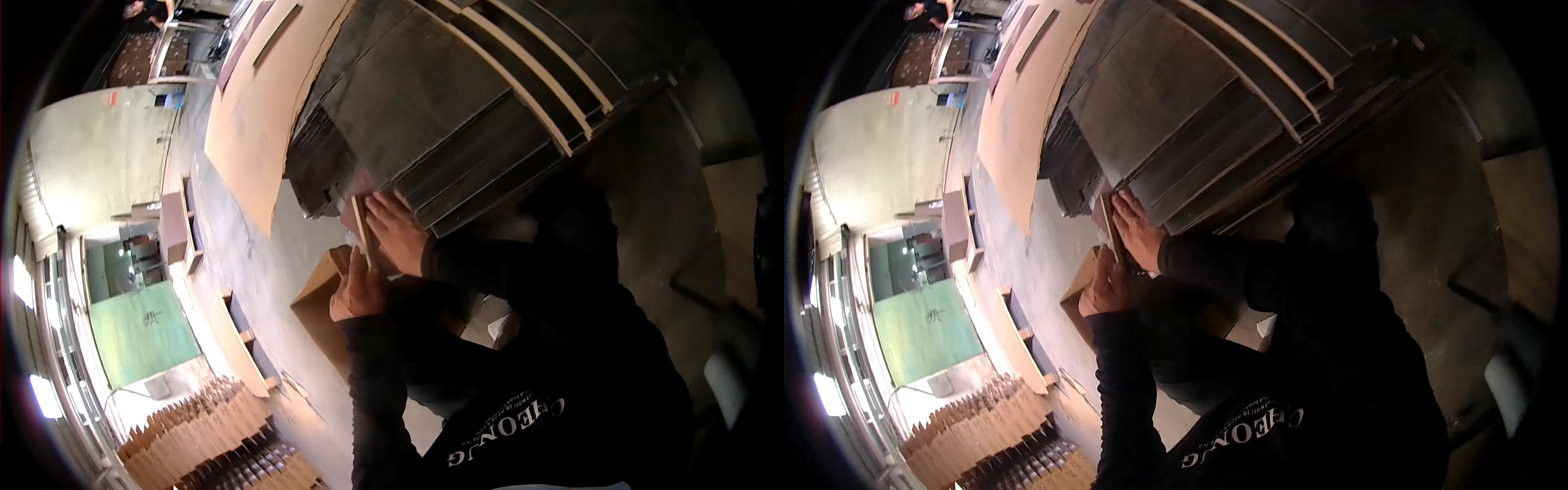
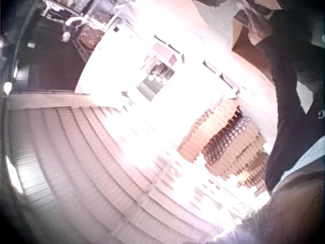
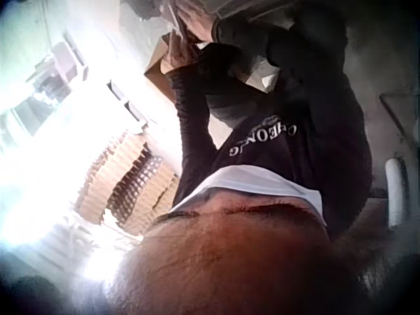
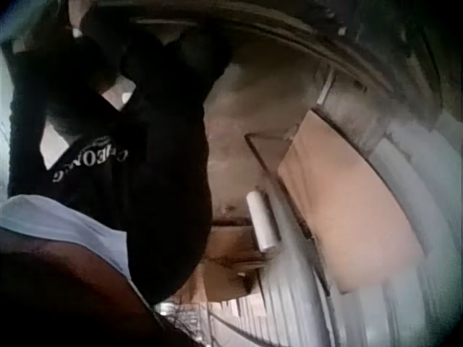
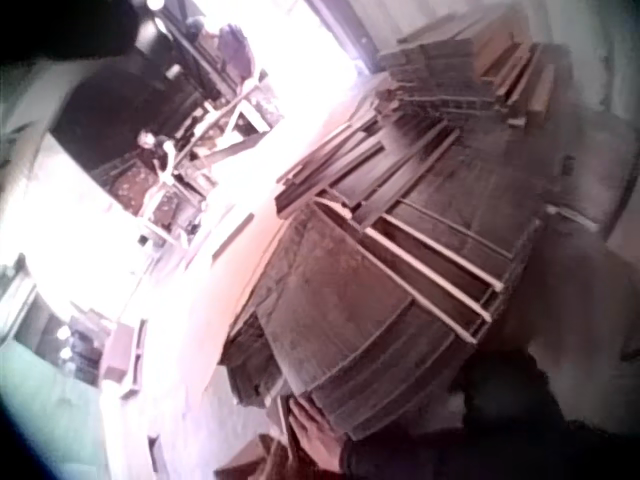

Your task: The person rubs a piece of sandpaper against the ends of several thin wood strips before placing them into a box, and then picks up several larger wood slats from the floor to stack on a workbench.

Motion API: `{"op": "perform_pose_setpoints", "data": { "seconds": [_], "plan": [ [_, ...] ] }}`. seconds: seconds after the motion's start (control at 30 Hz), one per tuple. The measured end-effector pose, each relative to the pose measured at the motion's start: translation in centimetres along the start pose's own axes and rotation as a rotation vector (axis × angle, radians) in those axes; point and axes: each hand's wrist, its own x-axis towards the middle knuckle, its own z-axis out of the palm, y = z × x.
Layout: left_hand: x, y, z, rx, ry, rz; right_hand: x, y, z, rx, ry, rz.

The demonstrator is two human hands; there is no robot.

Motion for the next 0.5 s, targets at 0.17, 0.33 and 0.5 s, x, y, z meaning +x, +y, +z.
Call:
{"op": "perform_pose_setpoints", "data": {
  "seconds": [0.17,0.33,0.5],
  "plan": [
    [0.0,-0.2,0.0,-0.131,0.043,0.059,0.4,-0.5,-1.3,0.004,-0.045,-0.046],
    [-1.3,0.0,0.5,-0.288,-0.001,-0.121,0.2,-0.9,-1.7,-0.098,-0.062,-0.090],
    [-3.2,-1.3,1.3,-0.839,-0.051,-0.385,0.0,-0.7,-1.7,-0.163,-0.058,-0.081]
  ]
}}
